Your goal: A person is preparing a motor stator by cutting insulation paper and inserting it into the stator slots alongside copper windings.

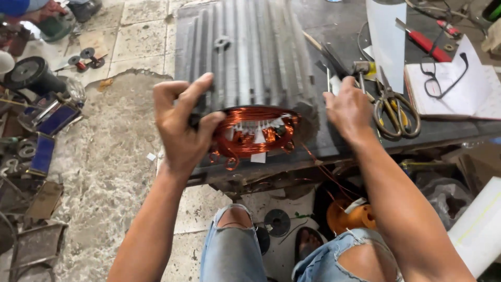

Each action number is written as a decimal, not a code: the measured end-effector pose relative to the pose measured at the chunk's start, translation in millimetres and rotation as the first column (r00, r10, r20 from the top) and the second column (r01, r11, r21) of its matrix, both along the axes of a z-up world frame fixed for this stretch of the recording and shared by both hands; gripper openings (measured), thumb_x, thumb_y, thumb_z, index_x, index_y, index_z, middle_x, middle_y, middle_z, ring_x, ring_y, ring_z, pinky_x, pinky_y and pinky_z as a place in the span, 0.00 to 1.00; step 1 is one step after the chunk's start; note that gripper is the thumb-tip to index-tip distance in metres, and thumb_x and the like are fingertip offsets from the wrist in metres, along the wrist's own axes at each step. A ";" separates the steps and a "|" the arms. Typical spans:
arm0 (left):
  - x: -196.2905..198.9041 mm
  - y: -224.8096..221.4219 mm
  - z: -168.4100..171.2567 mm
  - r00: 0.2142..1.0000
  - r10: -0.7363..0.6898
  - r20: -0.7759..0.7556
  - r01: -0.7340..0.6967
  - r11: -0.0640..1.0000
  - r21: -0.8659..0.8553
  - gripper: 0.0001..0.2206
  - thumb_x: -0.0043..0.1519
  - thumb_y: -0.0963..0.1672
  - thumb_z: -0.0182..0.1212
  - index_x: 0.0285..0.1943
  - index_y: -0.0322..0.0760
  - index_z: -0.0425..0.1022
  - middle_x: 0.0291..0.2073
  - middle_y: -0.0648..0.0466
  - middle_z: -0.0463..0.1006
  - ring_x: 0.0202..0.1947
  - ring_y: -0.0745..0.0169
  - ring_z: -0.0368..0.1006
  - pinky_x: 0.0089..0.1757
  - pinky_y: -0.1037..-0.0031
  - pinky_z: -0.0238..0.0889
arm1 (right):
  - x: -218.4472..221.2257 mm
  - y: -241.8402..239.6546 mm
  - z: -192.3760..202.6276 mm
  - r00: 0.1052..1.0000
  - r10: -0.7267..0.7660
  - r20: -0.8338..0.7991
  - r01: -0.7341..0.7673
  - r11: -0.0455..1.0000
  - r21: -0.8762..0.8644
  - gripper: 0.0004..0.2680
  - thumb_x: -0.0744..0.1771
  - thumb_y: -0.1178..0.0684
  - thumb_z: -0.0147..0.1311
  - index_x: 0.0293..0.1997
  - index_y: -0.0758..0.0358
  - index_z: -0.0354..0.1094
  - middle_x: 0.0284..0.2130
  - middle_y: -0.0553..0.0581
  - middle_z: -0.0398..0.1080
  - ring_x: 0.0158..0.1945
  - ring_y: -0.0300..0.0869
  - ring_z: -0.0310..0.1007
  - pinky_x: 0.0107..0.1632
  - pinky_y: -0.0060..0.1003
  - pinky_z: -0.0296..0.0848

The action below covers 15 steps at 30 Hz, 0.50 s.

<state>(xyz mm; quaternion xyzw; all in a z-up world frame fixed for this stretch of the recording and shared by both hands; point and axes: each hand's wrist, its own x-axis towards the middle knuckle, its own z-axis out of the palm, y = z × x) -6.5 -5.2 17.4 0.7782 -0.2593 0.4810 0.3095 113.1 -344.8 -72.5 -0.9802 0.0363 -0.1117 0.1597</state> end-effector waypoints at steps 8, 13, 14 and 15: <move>6.3 -40.0 18.5 0.998 0.042 -0.048 -0.031 0.977 0.210 0.25 0.65 0.61 0.58 0.65 0.53 0.71 0.46 0.51 0.71 0.46 0.55 0.66 0.41 0.65 0.73 | -135.6 11.4 109.5 0.934 -0.092 0.345 -0.162 0.752 0.639 0.13 0.77 0.48 0.33 0.52 0.60 0.68 0.32 0.50 0.63 0.31 0.37 0.59 0.31 0.35 0.57; 0.3 -33.4 18.5 0.997 0.006 -0.080 0.012 0.974 0.224 0.25 0.64 0.60 0.61 0.65 0.52 0.71 0.45 0.52 0.72 0.43 0.58 0.66 0.45 0.63 0.74 | -176.7 13.4 97.5 0.813 -0.084 0.577 -0.384 0.668 0.638 0.09 0.79 0.56 0.36 0.43 0.65 0.56 0.49 0.63 0.68 0.35 0.38 0.59 0.37 0.31 0.64; -1.1 -27.9 12.8 0.996 0.011 -0.085 0.004 0.985 0.172 0.24 0.65 0.60 0.61 0.66 0.53 0.70 0.45 0.51 0.71 0.44 0.58 0.66 0.42 0.66 0.74 | -181.0 16.9 97.7 0.805 -0.073 0.589 -0.388 0.687 0.615 0.07 0.79 0.57 0.37 0.49 0.68 0.59 0.47 0.62 0.67 0.36 0.39 0.61 0.38 0.32 0.66; -2.3 -21.6 7.1 0.996 0.015 -0.089 -0.004 0.993 0.115 0.24 0.66 0.59 0.60 0.67 0.54 0.70 0.45 0.50 0.70 0.45 0.57 0.65 0.40 0.69 0.74 | -184.9 21.1 99.0 0.797 -0.059 0.602 -0.392 0.707 0.588 0.07 0.78 0.58 0.39 0.55 0.72 0.62 0.44 0.61 0.66 0.37 0.41 0.62 0.38 0.33 0.68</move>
